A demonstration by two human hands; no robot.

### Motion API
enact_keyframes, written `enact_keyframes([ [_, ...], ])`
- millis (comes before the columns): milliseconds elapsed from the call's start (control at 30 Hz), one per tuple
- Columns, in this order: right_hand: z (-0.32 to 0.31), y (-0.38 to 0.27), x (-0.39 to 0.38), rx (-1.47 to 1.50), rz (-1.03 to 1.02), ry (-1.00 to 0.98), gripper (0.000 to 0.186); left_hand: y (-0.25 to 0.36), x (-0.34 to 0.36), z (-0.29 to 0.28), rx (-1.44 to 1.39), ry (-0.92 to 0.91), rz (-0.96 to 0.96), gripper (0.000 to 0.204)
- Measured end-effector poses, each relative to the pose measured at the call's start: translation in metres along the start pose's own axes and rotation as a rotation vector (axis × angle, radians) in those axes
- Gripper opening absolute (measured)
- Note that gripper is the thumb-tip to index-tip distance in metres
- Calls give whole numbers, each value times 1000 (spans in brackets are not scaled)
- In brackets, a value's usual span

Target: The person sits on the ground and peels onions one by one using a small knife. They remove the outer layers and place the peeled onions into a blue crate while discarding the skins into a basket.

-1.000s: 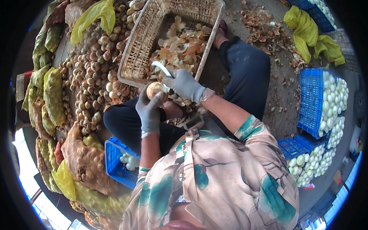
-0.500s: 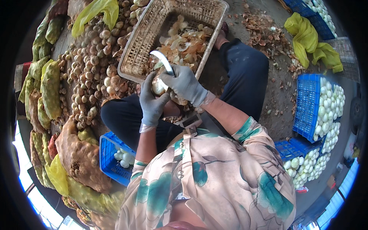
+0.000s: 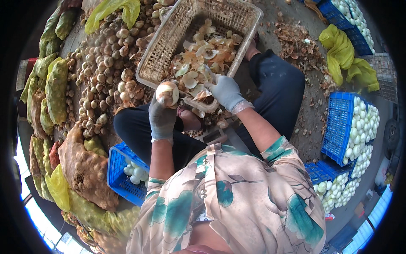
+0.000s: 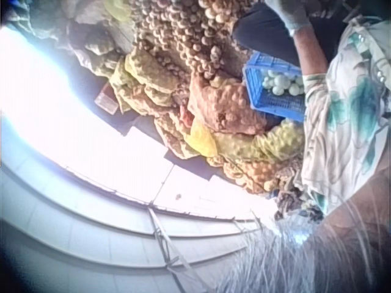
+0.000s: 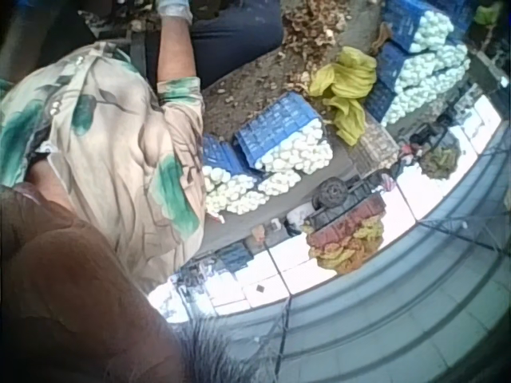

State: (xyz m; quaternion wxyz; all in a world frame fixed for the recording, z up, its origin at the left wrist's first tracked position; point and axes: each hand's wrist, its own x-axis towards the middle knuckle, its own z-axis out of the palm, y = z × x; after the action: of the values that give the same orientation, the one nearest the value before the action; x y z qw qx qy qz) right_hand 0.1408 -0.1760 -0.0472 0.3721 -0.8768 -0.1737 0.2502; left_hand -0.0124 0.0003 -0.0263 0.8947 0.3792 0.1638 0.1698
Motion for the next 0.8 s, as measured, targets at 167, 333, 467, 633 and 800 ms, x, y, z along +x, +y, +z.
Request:
enact_keyframes([
  [167, -7, -28, -20, 97, -187, -62, 37, 0, -7, 3, -55, -5, -20, 73],
  [333, -2, -50, -49, 87, -604, -22, 23, -8, -7, -17, -214, 66, -92, 69],
  [467, 9, -49, -52, 100, -677, -8, 19, -7, -5, -12, -133, 81, -43, 64],
  [633, 11, -49, -54, -50, -716, -2, 24, -10, -7, -20, -153, 110, -85, 73],
  [800, 23, -46, -55, -347, -808, 204, 30, -12, -8, -18, -288, 92, -130, 73],
])
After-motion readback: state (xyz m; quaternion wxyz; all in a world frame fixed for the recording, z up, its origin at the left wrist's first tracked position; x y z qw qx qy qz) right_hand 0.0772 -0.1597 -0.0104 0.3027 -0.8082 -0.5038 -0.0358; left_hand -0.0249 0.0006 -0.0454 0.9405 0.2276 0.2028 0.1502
